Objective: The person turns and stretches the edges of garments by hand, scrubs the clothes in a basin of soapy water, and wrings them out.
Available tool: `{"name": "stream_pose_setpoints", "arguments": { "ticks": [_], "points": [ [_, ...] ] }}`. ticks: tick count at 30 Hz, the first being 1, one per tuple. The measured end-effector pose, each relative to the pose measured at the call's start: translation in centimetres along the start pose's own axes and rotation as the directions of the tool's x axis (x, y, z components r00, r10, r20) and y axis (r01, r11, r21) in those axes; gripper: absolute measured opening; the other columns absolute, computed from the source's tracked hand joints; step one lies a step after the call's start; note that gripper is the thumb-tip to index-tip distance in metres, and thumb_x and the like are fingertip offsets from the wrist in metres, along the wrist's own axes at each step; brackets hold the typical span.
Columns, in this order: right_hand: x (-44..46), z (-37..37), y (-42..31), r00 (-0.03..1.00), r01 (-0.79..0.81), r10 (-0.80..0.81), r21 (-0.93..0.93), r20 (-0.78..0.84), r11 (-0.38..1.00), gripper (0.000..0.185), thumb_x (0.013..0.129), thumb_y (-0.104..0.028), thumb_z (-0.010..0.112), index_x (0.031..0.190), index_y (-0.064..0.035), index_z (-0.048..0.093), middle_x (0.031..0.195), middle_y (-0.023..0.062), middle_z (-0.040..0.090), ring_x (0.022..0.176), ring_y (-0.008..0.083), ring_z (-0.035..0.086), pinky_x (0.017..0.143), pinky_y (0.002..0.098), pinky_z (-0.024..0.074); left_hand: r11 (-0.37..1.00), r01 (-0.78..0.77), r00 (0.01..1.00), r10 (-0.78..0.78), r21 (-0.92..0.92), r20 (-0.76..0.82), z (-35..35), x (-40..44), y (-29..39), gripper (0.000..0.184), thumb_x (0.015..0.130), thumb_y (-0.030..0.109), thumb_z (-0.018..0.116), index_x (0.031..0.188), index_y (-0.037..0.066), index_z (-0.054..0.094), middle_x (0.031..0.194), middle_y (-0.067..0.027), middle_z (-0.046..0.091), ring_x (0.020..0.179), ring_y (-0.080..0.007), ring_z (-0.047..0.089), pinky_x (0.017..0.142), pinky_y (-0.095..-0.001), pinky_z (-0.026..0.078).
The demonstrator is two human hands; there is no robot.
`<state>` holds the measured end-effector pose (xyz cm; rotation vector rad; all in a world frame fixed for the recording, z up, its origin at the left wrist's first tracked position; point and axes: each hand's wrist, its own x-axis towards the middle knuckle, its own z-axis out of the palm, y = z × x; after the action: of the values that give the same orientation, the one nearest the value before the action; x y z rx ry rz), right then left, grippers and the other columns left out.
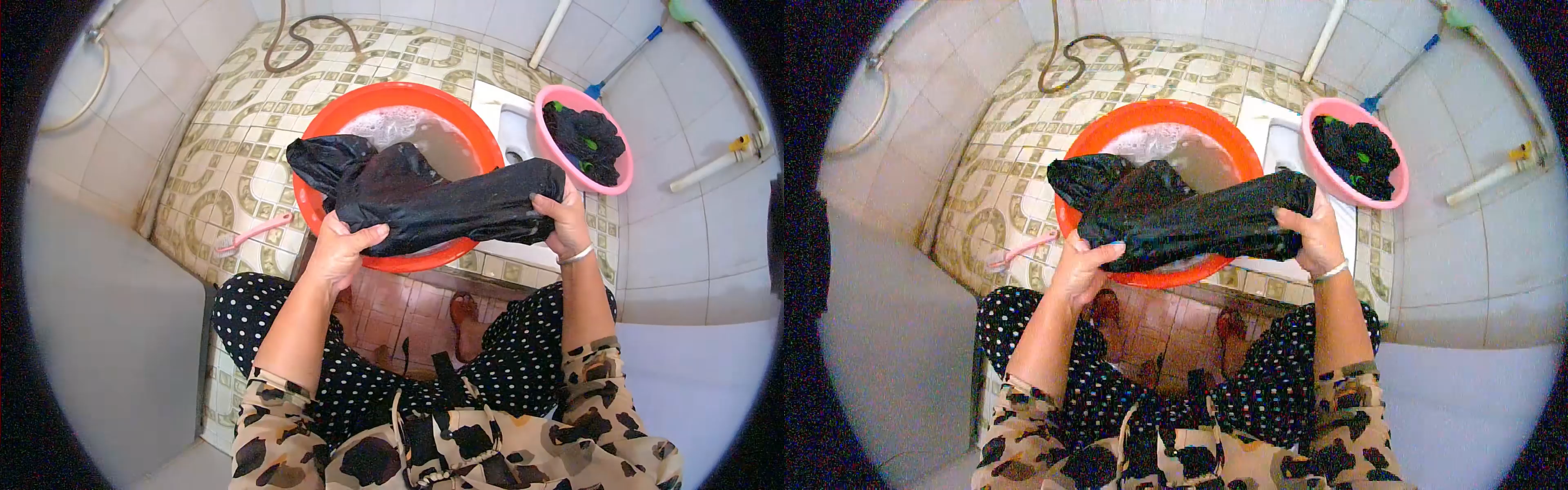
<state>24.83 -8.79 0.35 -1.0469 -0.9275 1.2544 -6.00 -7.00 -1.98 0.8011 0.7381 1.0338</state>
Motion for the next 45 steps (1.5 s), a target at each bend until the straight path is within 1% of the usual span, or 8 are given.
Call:
{"name": "stream_pose_setpoints", "arguments": {
  "ticks": [11, 14, 19, 22, 29, 35, 42, 45],
  "points": [
    [0.5, -1.5, -0.1, 0.989, 0.013, -0.012, 0.005, -0.146, 1.0, 0.034, 0.072, -0.004, 0.064, 0.104, 0.0018, 0.052, 0.093, 0.0065, 0.06, 0.081, 0.0148, 0.058, 0.076, 0.0286, 0.0482, 0.997, -0.022, 0.993, 0.031, -0.077, 0.112, -1.0, 0.2, 0.1, 0.028, 0.074, 0.0, 0.063, 0.102, 0.001, 0.059, 0.103, -0.0081, 0.061, 0.095, -0.0162, 0.057, 0.089, -0.0323, 0.041],
    [0.4, -1.6, -0.4, 0.999, 0.027, -0.027, -0.001, -0.016, 1.0, 0.034, 0.071, -0.003, 0.065, 0.103, 0.0021, 0.053, 0.092, 0.0069, 0.061, 0.081, 0.0148, 0.059, 0.076, 0.0287, 0.0482, 0.988, 0.037, 0.998, -0.03, -0.148, 0.051, -0.6, 0.0, 0.5, 0.026, 0.077, 0.001, 0.062, 0.102, 0.0, 0.059, 0.102, -0.0086, 0.061, 0.095, -0.0157, 0.057, 0.088, -0.0319, 0.041],
    [0.5, -2.3, -0.3, 0.997, 0.051, -0.054, -0.048, -0.049, 0.998, 0.038, 0.068, 0.0, 0.066, 0.103, 0.0009, 0.051, 0.091, 0.0064, 0.06, 0.08, 0.016, 0.059, 0.074, 0.0302, 0.0489, 0.995, -0.085, 0.995, 0.082, -0.056, -0.061, -1.4, 0.1, -0.2, 0.003, 0.08, 0.009, 0.062, 0.081, 0.006, 0.06, 0.081, -0.0013, 0.062, 0.073, -0.0094, 0.056, 0.071, -0.0239, 0.044],
    [0.7, -2.9, 0.1, 0.994, 0.045, -0.049, -0.037, -0.099, 0.998, 0.041, 0.066, 0.002, 0.065, 0.104, -0.0003, 0.049, 0.09, 0.0059, 0.059, 0.079, 0.0172, 0.058, 0.073, 0.0314, 0.0494, 0.993, -0.113, 0.991, 0.114, 0.024, -0.068, -1.4, 0.1, -0.9, 0.01, 0.08, 0.011, 0.062, 0.072, 0.01, 0.057, 0.069, 0.004, 0.056, 0.062, -0.0052, 0.05, 0.06, -0.0208, 0.039],
    [0.5, -3.7, 0.0, 0.988, -0.022, 0.023, 0.012, -0.155, 1.0, 0.039, 0.07, 0.004, 0.06, 0.107, -0.0012, 0.048, 0.091, 0.0054, 0.058, 0.08, 0.0186, 0.059, 0.074, 0.0333, 0.0503, 0.995, 0.085, 0.995, -0.087, -0.052, -0.044, -2.0, -0.2, -0.9, 0.006, 0.08, 0.011, 0.062, 0.084, 0.008, 0.06, 0.072, 0.0042, 0.057, 0.062, -0.0041, 0.048, 0.056, -0.0193, 0.037],
    [0.6, -4.2, 0.0, 0.989, -0.034, 0.043, 0.06, -0.145, 0.998, 0.042, 0.071, 0.005, 0.058, 0.111, -0.0023, 0.047, 0.094, 0.0066, 0.058, 0.082, 0.0188, 0.059, 0.075, 0.0333, 0.0503, 0.998, 0.051, 0.996, -0.047, -0.049, 0.076, -2.9, -0.2, -1.5, 0.012, 0.079, 0.007, 0.061, 0.09, 0.007, 0.06, 0.081, 0.0013, 0.06, 0.069, -0.0088, 0.054, 0.061, -0.0216, 0.042],
    [0.7, -4.1, -0.1, 0.984, -0.036, 0.053, 0.103, -0.17, 0.994, 0.042, 0.071, 0.005, 0.058, 0.111, -0.0026, 0.047, 0.093, 0.0066, 0.058, 0.083, 0.0189, 0.058, 0.075, 0.0335, 0.0496, 0.996, 0.042, 0.999, -0.039, -0.081, 0.03, -2.0, -0.4, -0.7, 0.014, 0.078, 0.001, 0.06, 0.091, 0.006, 0.061, 0.081, 0.0009, 0.06, 0.07, -0.006, 0.053, 0.062, -0.0198, 0.041],
    [0.6, -4.4, -0.2, 0.986, -0.061, 0.071, 0.07, -0.153, 0.996, 0.042, 0.07, 0.005, 0.058, 0.109, -0.0026, 0.048, 0.093, 0.0064, 0.058, 0.082, 0.0185, 0.058, 0.074, 0.0333, 0.0498, 0.987, 0.143, 0.99, -0.142, -0.071, 0.022, -1.8, -0.5, -0.6, 0.01, 0.079, 0.004, 0.061, 0.089, 0.006, 0.061, 0.078, 0.0011, 0.06, 0.069, -0.0056, 0.053, 0.063, -0.0192, 0.041]
  ]
}}
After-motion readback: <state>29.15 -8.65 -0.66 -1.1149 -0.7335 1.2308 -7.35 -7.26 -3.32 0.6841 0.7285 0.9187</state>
